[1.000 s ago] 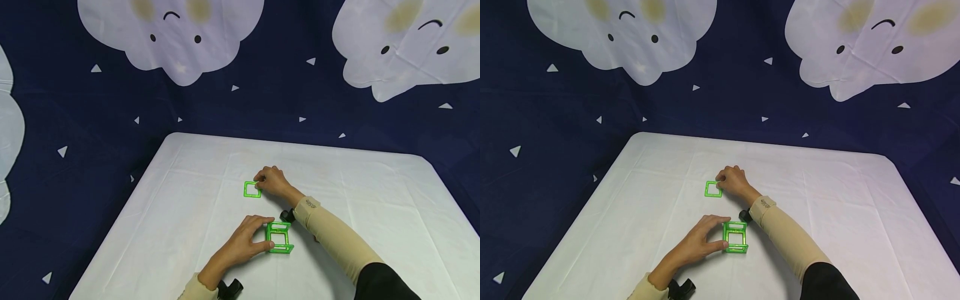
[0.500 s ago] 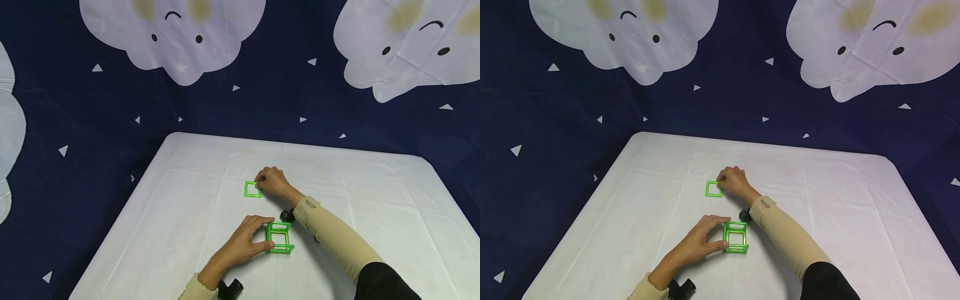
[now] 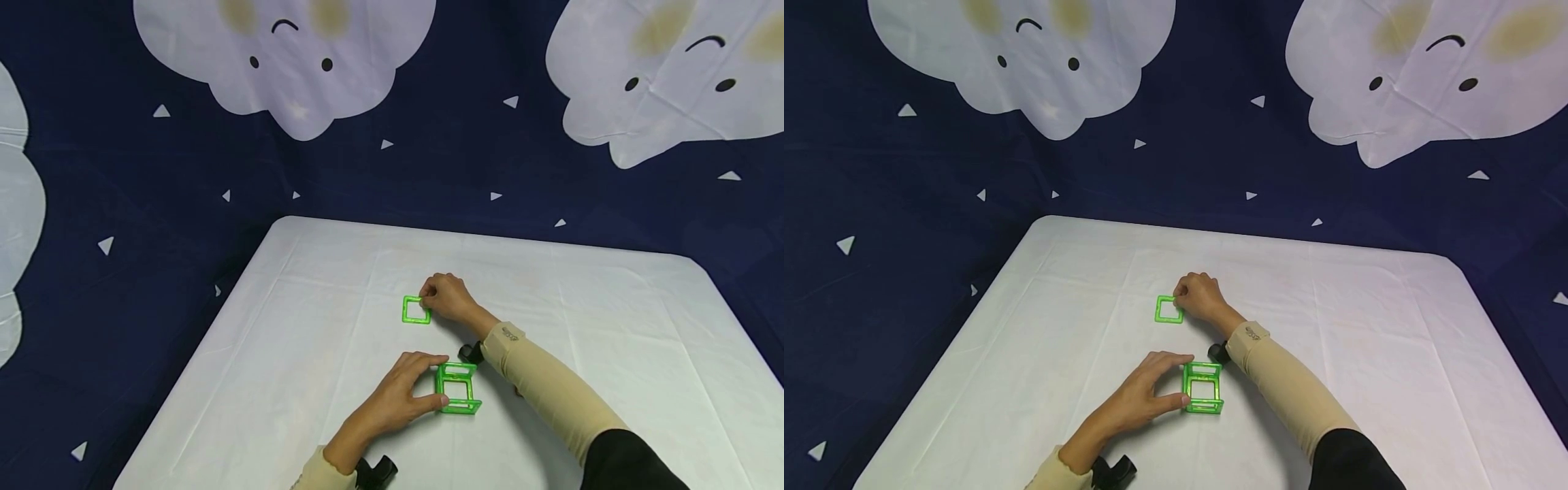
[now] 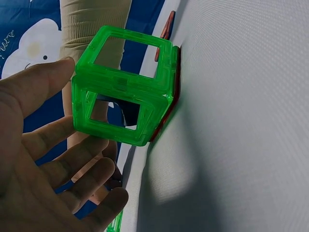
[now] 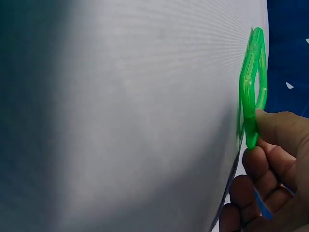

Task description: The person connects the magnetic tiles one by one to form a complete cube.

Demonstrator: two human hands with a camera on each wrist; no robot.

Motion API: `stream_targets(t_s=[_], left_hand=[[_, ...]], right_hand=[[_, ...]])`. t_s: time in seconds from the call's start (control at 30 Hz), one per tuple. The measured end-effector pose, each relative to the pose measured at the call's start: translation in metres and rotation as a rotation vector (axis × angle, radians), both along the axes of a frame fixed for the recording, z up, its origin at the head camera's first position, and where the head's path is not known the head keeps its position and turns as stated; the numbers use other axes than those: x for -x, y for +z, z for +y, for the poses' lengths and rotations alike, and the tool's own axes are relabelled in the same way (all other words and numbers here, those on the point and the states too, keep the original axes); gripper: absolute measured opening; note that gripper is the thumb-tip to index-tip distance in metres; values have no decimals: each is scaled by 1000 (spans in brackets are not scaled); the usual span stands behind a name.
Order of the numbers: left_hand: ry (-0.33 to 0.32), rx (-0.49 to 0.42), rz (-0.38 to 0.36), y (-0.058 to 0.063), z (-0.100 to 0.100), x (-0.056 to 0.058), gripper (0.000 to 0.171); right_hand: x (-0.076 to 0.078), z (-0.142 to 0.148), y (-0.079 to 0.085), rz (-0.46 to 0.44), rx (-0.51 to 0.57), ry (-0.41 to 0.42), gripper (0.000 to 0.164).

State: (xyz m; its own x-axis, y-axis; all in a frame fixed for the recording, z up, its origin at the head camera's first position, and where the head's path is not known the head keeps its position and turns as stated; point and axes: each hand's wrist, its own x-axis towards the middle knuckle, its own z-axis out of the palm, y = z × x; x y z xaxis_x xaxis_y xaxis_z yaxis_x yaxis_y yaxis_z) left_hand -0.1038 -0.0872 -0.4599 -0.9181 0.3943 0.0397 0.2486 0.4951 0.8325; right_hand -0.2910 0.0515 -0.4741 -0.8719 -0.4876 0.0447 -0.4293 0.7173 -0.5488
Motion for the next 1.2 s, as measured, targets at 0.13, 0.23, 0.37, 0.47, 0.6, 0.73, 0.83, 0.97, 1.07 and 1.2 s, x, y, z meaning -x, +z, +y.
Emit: stream_targets(t_s=[0.13,0.23,0.37,0.47,0.6,0.73,0.83,0.97,1.07,1.2], left_hand=[[0,2,4,1,0,0,56],[0,2,4,1,0,0,55],[-2,3,1,0,1,0,56],[-1,5,-1,-1,1,0,56],[-3,7,4,-1,0,0,57],[-4,6,8,-1,0,0,57],[-4,7,9,-1,1,-1,57],[-5,6,8,-1,1,-1,57],[-7,0,10,-1,1,0,56],[-10,-2,9,-1,1,0,57]], right_hand=[[0,1,0,7,45,18,4],[0,1,0,-4,60,20,3],[-1,1,1,-12,54,9,4],[-1,2,2,-13,52,3,5],[-1,3,3,-20,67,4,4],[-2,3,6,-24,94,23,4],[-4,4,7,-21,102,37,5],[-5,5,9,-32,108,36,6],[-6,5,10,-47,116,34,5],[-8,6,12,-70,120,31,5]])
